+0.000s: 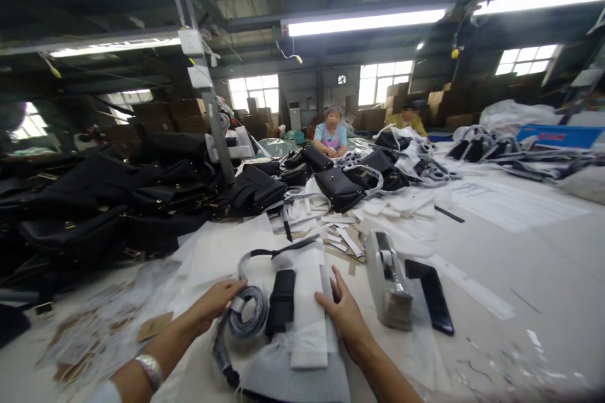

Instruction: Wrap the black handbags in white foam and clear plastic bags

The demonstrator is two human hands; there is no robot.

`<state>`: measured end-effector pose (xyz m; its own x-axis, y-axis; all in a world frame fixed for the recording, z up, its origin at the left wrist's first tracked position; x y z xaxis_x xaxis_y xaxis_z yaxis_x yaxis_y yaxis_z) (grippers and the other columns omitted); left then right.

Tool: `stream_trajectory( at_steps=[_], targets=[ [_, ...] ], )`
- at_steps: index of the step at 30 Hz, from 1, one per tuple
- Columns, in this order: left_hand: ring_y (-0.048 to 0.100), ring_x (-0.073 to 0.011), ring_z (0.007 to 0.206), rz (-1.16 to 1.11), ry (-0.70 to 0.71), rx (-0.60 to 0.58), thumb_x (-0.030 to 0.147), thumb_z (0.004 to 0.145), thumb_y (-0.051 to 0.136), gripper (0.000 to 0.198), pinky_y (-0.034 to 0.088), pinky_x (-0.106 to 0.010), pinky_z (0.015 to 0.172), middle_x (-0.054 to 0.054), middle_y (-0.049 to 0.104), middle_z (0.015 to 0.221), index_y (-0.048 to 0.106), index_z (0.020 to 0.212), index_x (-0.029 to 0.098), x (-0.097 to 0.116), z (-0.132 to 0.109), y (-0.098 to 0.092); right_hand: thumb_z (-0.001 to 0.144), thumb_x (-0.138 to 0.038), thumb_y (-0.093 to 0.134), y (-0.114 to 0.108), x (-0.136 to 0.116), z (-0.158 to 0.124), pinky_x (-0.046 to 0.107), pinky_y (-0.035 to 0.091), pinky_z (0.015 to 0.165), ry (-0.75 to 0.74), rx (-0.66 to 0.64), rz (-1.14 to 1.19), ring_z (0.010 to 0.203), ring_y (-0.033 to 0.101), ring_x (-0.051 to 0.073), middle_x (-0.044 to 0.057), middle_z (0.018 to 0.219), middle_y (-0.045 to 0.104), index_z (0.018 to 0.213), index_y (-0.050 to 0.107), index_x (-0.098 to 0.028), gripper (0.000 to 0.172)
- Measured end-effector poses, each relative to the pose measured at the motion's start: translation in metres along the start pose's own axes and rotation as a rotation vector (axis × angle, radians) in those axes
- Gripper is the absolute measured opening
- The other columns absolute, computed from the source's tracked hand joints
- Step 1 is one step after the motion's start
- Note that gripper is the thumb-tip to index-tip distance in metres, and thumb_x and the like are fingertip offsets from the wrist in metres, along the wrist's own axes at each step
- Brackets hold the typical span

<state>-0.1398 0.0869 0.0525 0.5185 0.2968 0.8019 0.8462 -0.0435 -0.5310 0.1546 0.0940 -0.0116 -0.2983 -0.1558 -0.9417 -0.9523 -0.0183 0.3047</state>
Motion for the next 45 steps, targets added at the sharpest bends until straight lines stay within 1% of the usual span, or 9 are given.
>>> stream_trajectory(
  at_steps=[3, 8, 13, 17, 21, 23, 32, 39, 45],
  targets=[
    [0.062, -0.0188, 0.071, -0.007, 0.036, -0.02, 0.083, 0.069, 0.05, 0.072, 0.046, -0.026, 0.06, -0.003, 0.067, 0.079, 0.066, 0.091, 0.016, 0.03, -0.013, -0.008, 0.064, -0.035, 0.083, -0.002, -0.003, -0.004, 0.041, 0.048, 0.1, -0.011, 0.019, 0.123, 0.129, 0.052, 0.03, 0.012, 0.145, 0.05, 0.153, 0.025, -0.028, 0.107],
    [0.054, -0.0158, 0.059, 0.167, 0.204, -0.002, 0.076, 0.076, 0.049, 0.061, 0.04, -0.025, 0.055, 0.0, 0.061, 0.065, 0.065, 0.083, 0.017, 0.104, -0.032, -0.018, 0.066, -0.029, 0.082, -0.004, -0.015, -0.022, 0.041, 0.052, 0.096, 0.055, -0.041, 0.458, 0.117, 0.061, 0.029, 0.012, 0.141, 0.054, 0.155, 0.014, -0.026, 0.113],
    [0.054, -0.0175, 0.063, 0.507, 0.468, 0.117, 0.067, 0.077, 0.052, 0.05, 0.037, -0.026, 0.06, 0.001, 0.057, 0.062, 0.065, 0.071, 0.02, 0.208, -0.044, -0.02, 0.075, -0.026, 0.074, -0.01, -0.042, -0.048, 0.038, 0.053, 0.092, -0.084, -0.162, 0.678, 0.117, 0.061, 0.028, 0.007, 0.137, 0.058, 0.151, 0.027, -0.028, 0.089],
    [0.059, -0.024, 0.077, 0.761, 0.67, 0.301, 0.058, 0.08, 0.054, 0.041, 0.038, -0.03, 0.073, -0.002, 0.059, 0.069, 0.068, 0.082, 0.019, 0.297, -0.057, -0.002, 0.078, -0.029, 0.069, -0.03, -0.073, -0.059, 0.038, 0.055, 0.086, -0.245, -0.083, 0.658, 0.114, 0.062, 0.028, 0.005, 0.132, 0.061, 0.144, 0.04, -0.032, 0.072],
    [0.062, -0.0294, 0.091, 1.122, 0.919, 0.583, 0.05, 0.093, 0.039, 0.046, 0.04, -0.041, 0.085, -0.007, 0.063, 0.083, 0.066, 0.095, 0.013, 0.374, -0.071, 0.044, 0.08, -0.033, 0.065, -0.068, -0.101, -0.064, 0.038, 0.055, 0.084, -0.407, 0.041, 0.666, 0.111, 0.063, 0.027, 0.005, 0.126, 0.065, 0.141, 0.043, -0.03, 0.065],
    [0.062, -0.0296, 0.095, 1.132, 1.034, 0.598, 0.047, 0.097, 0.035, 0.049, 0.04, -0.043, 0.088, -0.008, 0.063, 0.088, 0.064, 0.102, 0.008, 0.404, -0.072, 0.076, 0.084, -0.037, 0.065, -0.092, -0.108, -0.066, 0.037, 0.055, 0.082, -0.436, 0.079, 0.669, 0.108, 0.064, 0.026, 0.005, 0.126, 0.064, 0.142, 0.04, -0.031, 0.063],
    [0.066, -0.0312, 0.1, 0.768, 1.336, 0.155, 0.051, 0.094, 0.049, 0.04, 0.045, -0.038, 0.083, -0.01, 0.072, 0.096, 0.067, 0.113, 0.021, 0.496, -0.023, 0.257, 0.076, -0.05, 0.076, -0.233, -0.102, -0.086, 0.03, 0.057, 0.062, -0.379, 0.588, 0.582, 0.097, 0.069, 0.025, 0.004, 0.123, 0.067, 0.134, 0.046, -0.031, 0.068],
    [0.064, -0.021, 0.097, 0.579, 1.381, -0.279, 0.042, 0.094, 0.058, 0.036, 0.055, -0.042, 0.084, -0.008, 0.063, 0.116, 0.058, 0.121, 0.017, 0.52, 0.029, 0.371, 0.065, -0.044, 0.086, -0.317, -0.101, -0.068, 0.027, 0.057, 0.059, -0.394, 0.825, 0.693, 0.09, 0.071, 0.021, 0.002, 0.108, 0.073, 0.117, 0.06, -0.025, 0.06],
    [0.06, -0.0242, 0.108, 0.528, 1.355, -0.415, 0.038, 0.093, 0.06, 0.036, 0.052, -0.046, 0.091, -0.009, 0.058, 0.128, 0.057, 0.124, 0.019, 0.501, 0.05, 0.411, 0.051, -0.037, 0.092, -0.359, -0.085, -0.032, 0.025, 0.059, 0.061, -0.444, 0.959, 0.747, 0.08, 0.07, 0.016, -0.004, 0.103, 0.071, 0.117, 0.061, -0.028, 0.073]
  ],
)
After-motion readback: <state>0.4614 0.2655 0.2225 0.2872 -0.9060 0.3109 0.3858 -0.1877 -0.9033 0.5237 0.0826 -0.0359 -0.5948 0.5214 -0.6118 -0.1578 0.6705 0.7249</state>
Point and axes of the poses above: each hand's wrist, its own z-axis towards the middle knuckle, its own y-axis out of the palm, x = y × z, the point moved 1 cm from there along z, towards the middle knuckle
